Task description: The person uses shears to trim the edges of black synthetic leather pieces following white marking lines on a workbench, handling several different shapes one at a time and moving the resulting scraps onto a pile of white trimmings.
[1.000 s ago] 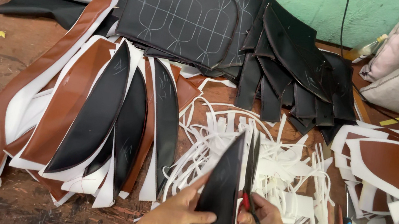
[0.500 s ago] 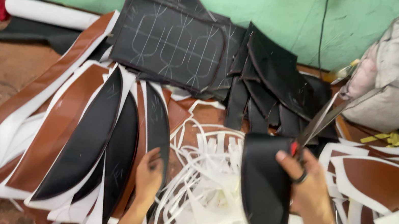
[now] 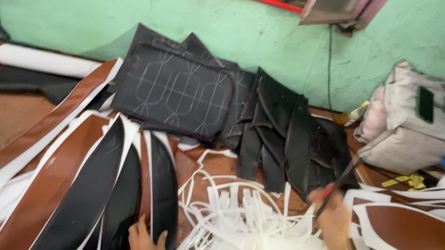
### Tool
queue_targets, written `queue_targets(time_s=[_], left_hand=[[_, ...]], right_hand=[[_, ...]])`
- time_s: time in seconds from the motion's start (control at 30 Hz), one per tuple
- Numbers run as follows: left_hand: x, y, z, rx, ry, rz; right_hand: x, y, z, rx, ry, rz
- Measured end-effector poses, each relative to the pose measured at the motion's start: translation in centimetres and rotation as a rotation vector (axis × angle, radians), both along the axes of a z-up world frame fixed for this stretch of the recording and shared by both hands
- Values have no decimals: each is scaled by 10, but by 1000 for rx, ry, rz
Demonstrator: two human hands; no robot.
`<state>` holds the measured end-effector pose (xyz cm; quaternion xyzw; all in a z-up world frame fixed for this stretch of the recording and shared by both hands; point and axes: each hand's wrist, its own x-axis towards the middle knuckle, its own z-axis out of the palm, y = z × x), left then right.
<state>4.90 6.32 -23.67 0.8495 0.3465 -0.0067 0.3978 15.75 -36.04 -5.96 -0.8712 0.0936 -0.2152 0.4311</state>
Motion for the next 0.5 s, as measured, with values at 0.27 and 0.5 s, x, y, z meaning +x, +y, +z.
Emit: queue_targets(time_s=[0.27, 0.5], left_hand=[[46, 14, 29, -517, -494, -161], [41, 14, 207, -1276, -1002, -181]], right_hand=[[-130, 69, -87, 458, 463, 228], [-223, 100, -63, 676, 821, 467]])
